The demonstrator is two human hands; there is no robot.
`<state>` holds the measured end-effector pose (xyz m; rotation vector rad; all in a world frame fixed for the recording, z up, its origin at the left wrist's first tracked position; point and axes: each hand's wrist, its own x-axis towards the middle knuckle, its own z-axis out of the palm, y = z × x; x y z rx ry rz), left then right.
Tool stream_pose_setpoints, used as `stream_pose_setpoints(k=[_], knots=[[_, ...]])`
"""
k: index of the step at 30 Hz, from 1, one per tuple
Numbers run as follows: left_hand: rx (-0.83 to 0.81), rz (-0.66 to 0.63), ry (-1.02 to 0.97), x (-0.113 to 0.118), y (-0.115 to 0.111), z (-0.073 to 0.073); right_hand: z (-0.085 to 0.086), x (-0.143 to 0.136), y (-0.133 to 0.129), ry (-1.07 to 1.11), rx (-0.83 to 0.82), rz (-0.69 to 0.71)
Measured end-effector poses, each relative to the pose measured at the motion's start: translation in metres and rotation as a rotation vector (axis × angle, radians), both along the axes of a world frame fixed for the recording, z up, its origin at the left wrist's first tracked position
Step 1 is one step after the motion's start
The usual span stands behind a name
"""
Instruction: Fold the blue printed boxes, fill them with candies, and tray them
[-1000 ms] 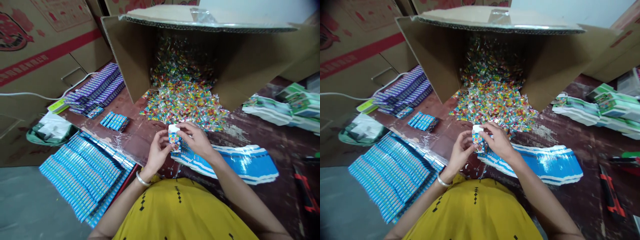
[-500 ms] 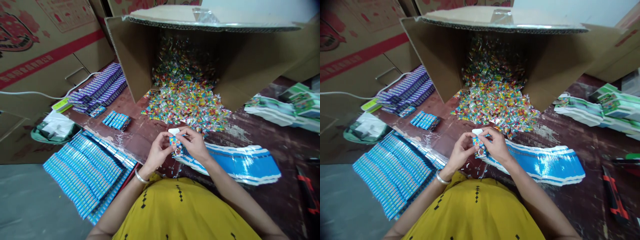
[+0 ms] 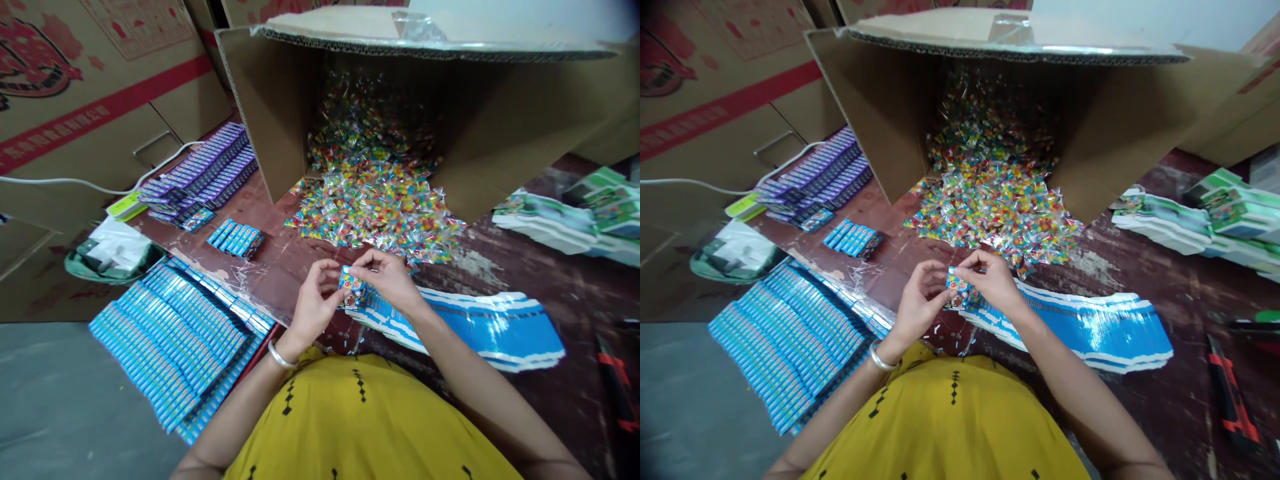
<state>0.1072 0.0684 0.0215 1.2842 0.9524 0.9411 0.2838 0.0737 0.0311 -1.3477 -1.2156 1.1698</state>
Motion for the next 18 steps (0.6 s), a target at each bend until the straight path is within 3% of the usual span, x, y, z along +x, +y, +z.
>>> stream_pose_setpoints(k=[7,13,18], knots=[[0.003,-0.019,0.017,-0.001,-0.003,0.0,-0.001,0.006,0.008,0.098,-0.117,0.056],[-0.007,-0.044,0.02,-0.004,-0.001,-0.001,0.003,0.003,0.001,-0.165,0.085,0.079],[-0.027,-0.006,-0.081,-0.007,0.007,-0.005,0.007,0.001,-0.017,-0.39,0.142,0.294]])
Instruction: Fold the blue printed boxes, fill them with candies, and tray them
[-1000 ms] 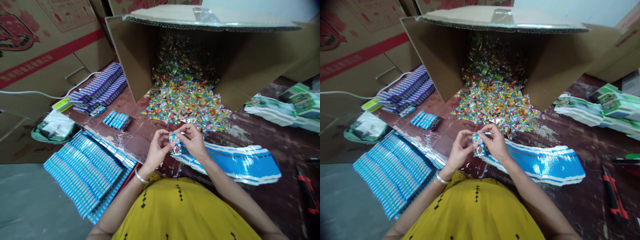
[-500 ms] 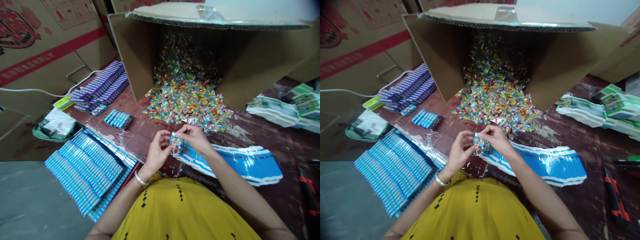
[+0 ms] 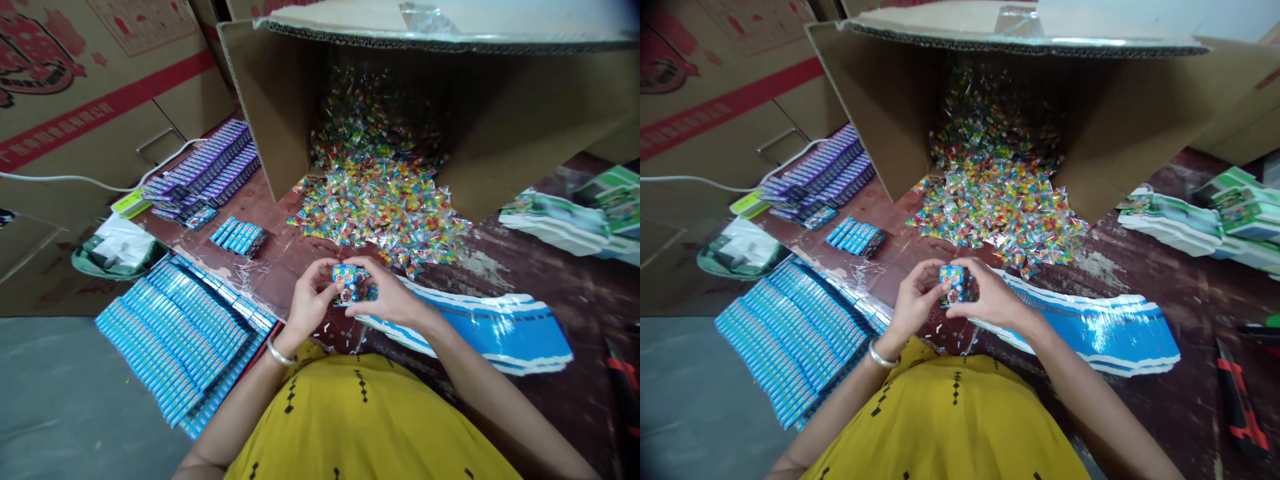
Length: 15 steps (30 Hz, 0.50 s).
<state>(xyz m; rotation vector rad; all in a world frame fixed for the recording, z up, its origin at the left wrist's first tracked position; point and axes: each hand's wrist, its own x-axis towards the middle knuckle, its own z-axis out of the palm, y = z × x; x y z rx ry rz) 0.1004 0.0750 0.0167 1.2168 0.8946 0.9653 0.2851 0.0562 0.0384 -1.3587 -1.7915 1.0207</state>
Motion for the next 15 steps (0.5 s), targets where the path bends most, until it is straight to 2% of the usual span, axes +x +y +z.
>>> stream_pose_setpoints(k=[2,4,9,12,15], knots=[[-0.018,0.016,-0.026,0.0,0.003,-0.001,-0.002,-0.001,-0.004,-0.152,0.088,0.052],[-0.029,0.025,-0.031,0.0,0.005,-0.002,-0.005,-0.004,-0.005,-0.256,0.186,0.048],[-0.079,0.048,0.047,-0.006,0.011,-0.008,-0.015,-0.017,0.001,-0.297,0.283,0.008],[0.037,0.134,0.286,-0.025,0.023,-0.012,-0.018,-0.021,0.004,-0.303,0.253,0.026],[0.307,0.383,0.754,-0.058,0.044,-0.013,-0.02,-0.015,0.004,-0.329,0.2,-0.004]])
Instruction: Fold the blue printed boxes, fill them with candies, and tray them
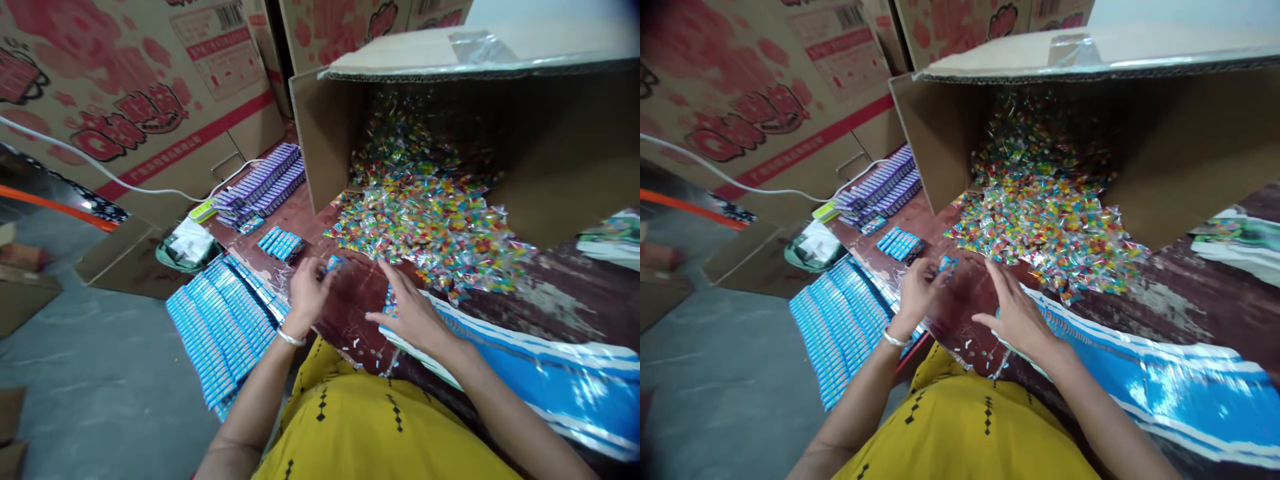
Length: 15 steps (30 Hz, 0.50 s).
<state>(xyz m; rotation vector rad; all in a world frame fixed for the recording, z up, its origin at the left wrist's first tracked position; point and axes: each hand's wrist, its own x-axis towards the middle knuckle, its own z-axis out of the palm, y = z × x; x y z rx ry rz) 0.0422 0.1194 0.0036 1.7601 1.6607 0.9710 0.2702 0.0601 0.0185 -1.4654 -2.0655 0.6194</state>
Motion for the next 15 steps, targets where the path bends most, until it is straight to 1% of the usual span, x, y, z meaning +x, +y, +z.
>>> stream_pose_setpoints(k=[2,4,6,8,10,12,14,15], knots=[[0.108,0.103,0.295,-0.023,0.017,0.0,-0.002,0.007,-0.001,-0.021,-0.019,-0.059],[0.145,0.157,0.491,-0.041,0.033,0.0,-0.006,0.015,-0.003,-0.043,-0.042,-0.116],[0.139,0.188,0.603,-0.053,0.047,-0.002,-0.01,0.023,-0.006,-0.059,-0.071,-0.157],[0.138,0.203,0.659,-0.06,0.056,-0.003,-0.014,0.03,-0.011,-0.059,-0.091,-0.188],[0.171,0.206,0.671,-0.059,0.057,-0.004,-0.017,0.04,-0.014,-0.043,-0.092,-0.222],[0.213,0.169,0.623,-0.049,0.049,-0.004,-0.017,0.05,-0.016,-0.032,-0.072,-0.265],[0.215,0.062,0.523,-0.029,0.032,-0.007,-0.016,0.061,-0.012,-0.055,-0.045,-0.296],[0.193,-0.022,0.465,-0.016,0.021,-0.009,-0.015,0.064,-0.009,-0.084,-0.035,-0.302]])
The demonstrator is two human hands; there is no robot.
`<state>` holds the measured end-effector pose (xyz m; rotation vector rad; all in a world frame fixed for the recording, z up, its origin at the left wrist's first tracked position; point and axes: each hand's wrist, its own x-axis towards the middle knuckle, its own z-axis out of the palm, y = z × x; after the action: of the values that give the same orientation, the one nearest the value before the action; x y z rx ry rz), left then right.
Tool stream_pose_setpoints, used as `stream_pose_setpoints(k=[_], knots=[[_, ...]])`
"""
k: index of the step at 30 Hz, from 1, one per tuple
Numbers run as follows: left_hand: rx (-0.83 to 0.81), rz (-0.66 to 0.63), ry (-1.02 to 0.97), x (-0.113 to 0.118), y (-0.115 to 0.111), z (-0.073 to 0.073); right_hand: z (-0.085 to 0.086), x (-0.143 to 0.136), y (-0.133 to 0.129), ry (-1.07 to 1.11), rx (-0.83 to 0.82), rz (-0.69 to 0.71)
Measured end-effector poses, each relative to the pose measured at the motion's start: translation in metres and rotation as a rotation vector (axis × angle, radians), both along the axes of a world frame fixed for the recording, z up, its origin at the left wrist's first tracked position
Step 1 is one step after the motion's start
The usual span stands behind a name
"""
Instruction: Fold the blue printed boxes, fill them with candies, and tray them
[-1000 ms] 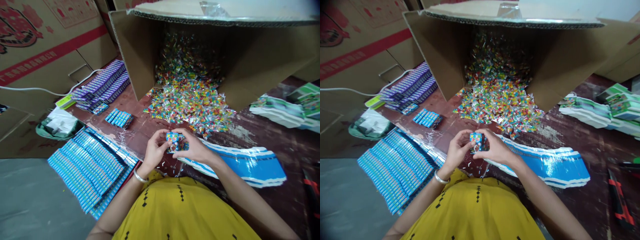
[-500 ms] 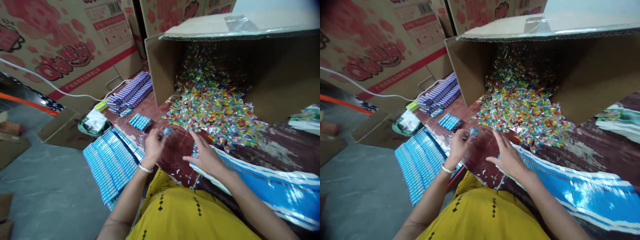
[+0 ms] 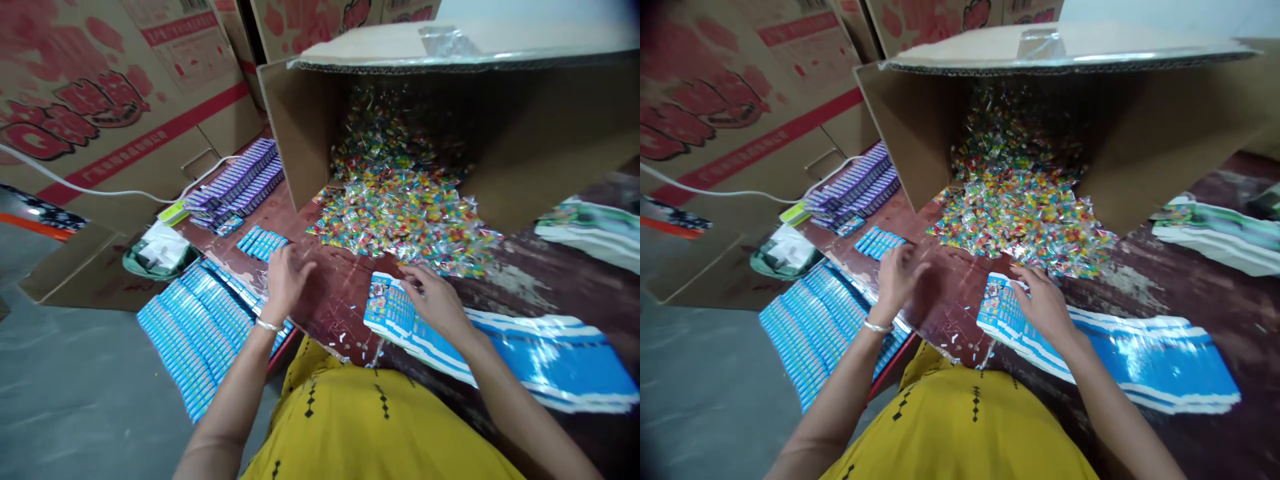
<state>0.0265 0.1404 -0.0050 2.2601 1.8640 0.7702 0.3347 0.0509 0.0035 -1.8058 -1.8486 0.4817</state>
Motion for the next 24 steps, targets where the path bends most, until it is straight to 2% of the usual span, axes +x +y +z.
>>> stream_pose_setpoints(k=[4,6,9,12,20,24], knots=[[-0.191,-0.355,-0.064,0.055,-0.046,-0.009,-0.002,0.001,0.019,-0.187,-0.048,0.027],[-0.223,-0.415,-0.025,0.074,-0.06,-0.014,-0.006,-0.005,0.029,-0.258,-0.062,0.034],[-0.234,-0.398,0.074,0.085,-0.067,-0.02,-0.009,-0.016,0.037,-0.304,-0.04,0.078],[-0.229,-0.387,0.115,0.084,-0.065,-0.024,-0.011,-0.021,0.038,-0.295,-0.018,0.136],[-0.256,-0.376,0.04,0.083,-0.067,-0.027,-0.015,-0.02,0.038,-0.311,-0.005,0.146],[-0.264,-0.37,0.053,0.083,-0.068,-0.027,-0.01,-0.018,0.036,-0.279,0.053,0.181]])
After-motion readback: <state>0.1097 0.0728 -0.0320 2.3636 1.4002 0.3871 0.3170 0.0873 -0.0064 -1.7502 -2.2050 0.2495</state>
